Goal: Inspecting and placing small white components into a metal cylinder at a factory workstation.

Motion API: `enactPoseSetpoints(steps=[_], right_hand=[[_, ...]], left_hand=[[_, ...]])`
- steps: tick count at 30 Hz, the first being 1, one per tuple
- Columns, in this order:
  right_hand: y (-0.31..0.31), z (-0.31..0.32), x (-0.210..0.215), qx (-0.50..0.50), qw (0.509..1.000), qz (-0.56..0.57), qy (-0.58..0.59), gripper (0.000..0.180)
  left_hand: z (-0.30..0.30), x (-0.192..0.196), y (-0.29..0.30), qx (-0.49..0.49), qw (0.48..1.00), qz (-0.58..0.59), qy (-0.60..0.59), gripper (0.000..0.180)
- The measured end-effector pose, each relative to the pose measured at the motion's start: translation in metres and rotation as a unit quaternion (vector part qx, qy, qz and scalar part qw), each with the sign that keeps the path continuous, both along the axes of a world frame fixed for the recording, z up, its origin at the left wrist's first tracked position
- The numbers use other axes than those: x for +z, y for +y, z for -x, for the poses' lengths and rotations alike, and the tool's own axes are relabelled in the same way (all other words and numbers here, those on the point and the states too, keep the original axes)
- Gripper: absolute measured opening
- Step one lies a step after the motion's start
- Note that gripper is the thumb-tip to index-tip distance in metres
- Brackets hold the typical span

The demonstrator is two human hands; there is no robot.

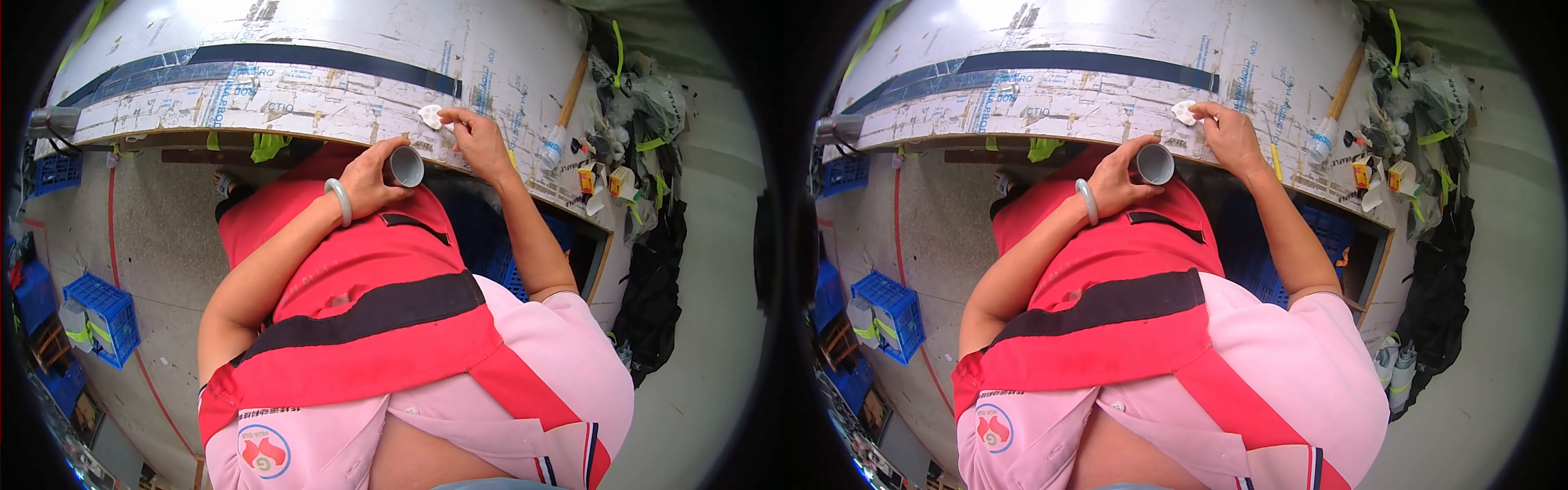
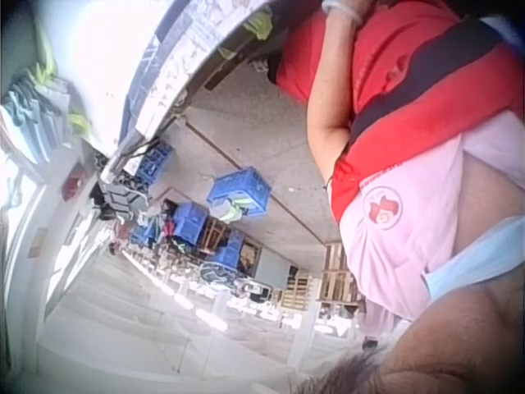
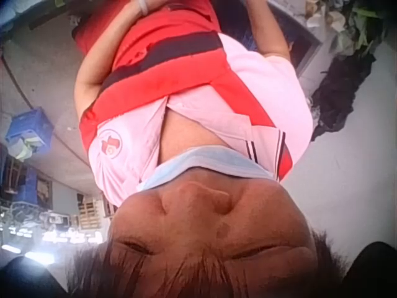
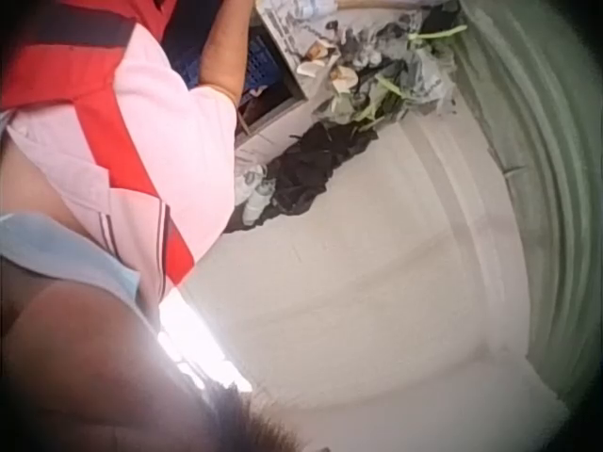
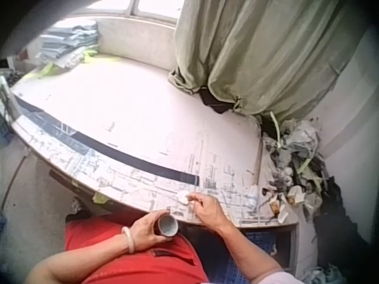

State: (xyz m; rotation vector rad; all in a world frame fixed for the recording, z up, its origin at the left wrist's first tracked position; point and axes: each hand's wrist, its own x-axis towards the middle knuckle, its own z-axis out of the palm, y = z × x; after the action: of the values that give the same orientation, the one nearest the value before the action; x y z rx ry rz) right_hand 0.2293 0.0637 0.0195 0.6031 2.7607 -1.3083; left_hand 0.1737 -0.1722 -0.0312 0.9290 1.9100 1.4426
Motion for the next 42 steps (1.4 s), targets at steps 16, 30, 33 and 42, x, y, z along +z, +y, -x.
enactPoseSetpoints(steps=[16,30,33,42], right_hand=[[0.008,0.003,-0.008,-0.014,1.000,-0.013,0.011,0.033],[0.010,-0.003,-0.011,-0.065,0.991,0.046,0.105,0.034],[0.010,-0.006,-0.017,-0.070,0.988,0.057,0.122,0.034],[0.014,-0.006,-0.022,-0.059,0.986,0.082,0.136,0.031]], left_hand=[[0.002,-0.001,0.000,-0.010,1.000,0.003,0.006,0.079],[0.004,0.022,-0.002,0.021,0.999,0.008,-0.036,0.076],[0.015,0.024,0.000,0.102,0.987,-0.072,0.101,0.073],[0.068,-0.004,0.001,0.152,0.976,0.026,0.152,0.078]])
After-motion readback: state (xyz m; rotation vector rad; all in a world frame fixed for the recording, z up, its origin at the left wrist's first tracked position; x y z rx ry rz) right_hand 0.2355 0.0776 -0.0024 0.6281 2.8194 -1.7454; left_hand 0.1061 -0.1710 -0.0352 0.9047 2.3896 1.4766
